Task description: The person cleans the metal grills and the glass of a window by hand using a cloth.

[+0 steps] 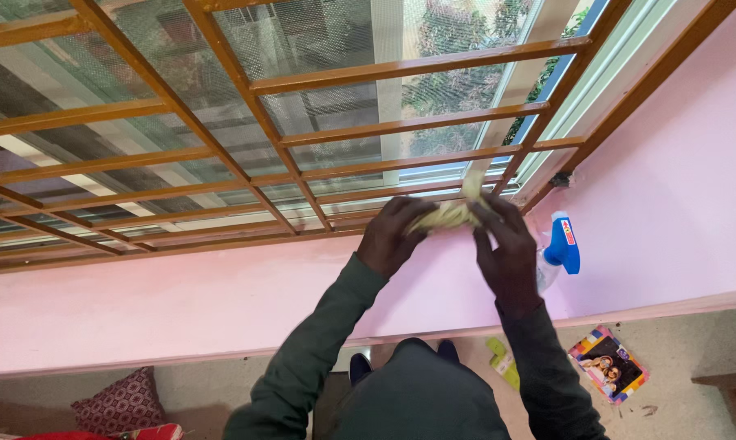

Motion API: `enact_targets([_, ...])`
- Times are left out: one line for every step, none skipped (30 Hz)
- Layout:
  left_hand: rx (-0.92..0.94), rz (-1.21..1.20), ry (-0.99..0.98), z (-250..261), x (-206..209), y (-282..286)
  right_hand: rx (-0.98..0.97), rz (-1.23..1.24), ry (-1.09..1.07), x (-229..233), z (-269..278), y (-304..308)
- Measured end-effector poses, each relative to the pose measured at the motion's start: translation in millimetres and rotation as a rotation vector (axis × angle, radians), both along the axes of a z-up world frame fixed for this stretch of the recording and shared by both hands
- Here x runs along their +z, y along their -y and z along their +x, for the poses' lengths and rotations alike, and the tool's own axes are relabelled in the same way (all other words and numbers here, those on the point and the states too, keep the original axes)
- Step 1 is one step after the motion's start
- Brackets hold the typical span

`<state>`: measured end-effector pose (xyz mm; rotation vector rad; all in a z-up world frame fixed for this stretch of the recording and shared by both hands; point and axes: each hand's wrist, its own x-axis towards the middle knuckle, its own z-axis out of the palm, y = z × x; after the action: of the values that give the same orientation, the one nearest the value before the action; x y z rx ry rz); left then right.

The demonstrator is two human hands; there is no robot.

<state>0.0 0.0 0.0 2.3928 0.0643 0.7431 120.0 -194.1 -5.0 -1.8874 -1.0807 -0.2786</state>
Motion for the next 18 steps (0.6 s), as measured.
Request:
enact_targets([-0.026, 0.037, 0.088, 16, 15, 1, -0.044, 0.079, 0.062, 19, 4, -2])
enact_targets([-0.052, 0.075, 0.176, 32, 30, 1, -0.086, 0.157, 0.125, 36, 9, -7])
enact_targets([0.0, 0.265, 0.241, 49, 45, 1, -0.09, 0.159, 0.13, 53, 18, -13])
enact_targets([0.052, 0.455, 0.305, 65, 59, -2, -0.143, 0.182, 0.229, 67, 27, -20])
enact_targets([0.047, 0.456, 0.306, 76, 70, -7, -0.196, 0.202, 0.324, 76, 36, -27])
enact_targets([0.078, 0.544, 0.368, 88, 78, -14, -0.201, 0.203, 0.324, 81, 44, -38])
enact_targets([0.108, 0.634, 0.434, 96, 83, -18, -0.22, 0.141, 0.384, 85, 52, -51])
enact_targets([0.101, 0.637, 0.44, 98, 84, -23, -0.239, 0.078, 0.443, 87, 57, -57])
enact_targets([0.138, 0.652, 0.38, 96, 83, -32, -0.246, 0.083, 0.446, 86, 56, -61])
enact_targets([0.175, 0.667, 0.32, 97, 83, -40, -0.25, 0.076, 0.414, 83, 52, -67])
enact_targets([0.171, 0.671, 0.326, 95, 81, -45, -0.251, 0.068, 0.382, 83, 49, -73])
enact_targets([0.2, 0.718, 0.348, 89, 77, -45, -0.256, 0.073, 0.386, 85, 46, -77])
enact_targets([0.232, 0.761, 0.365, 82, 73, -46, -0.243, 0.06, 0.387, 85, 43, -80])
enact_targets([0.23, 0.761, 0.366, 77, 71, -51, -0.229, 0.048, 0.389, 86, 40, -83])
enact_targets([0.244, 0.758, 0.349, 71, 70, -57, -0.231, 0.049, 0.385, 87, 34, -87])
enact_targets([0.259, 0.754, 0.332, 63, 69, -63, -0.207, 0.042, 0.383, 88, 28, -93])
enact_targets([0.261, 0.756, 0.332, 55, 67, -69, -0.18, 0.037, 0.385, 89, 23, -99])
enact_targets([0.312, 0.765, 0.344, 46, 64, -76, -0.178, 0.039, 0.386, 90, 17, -107])
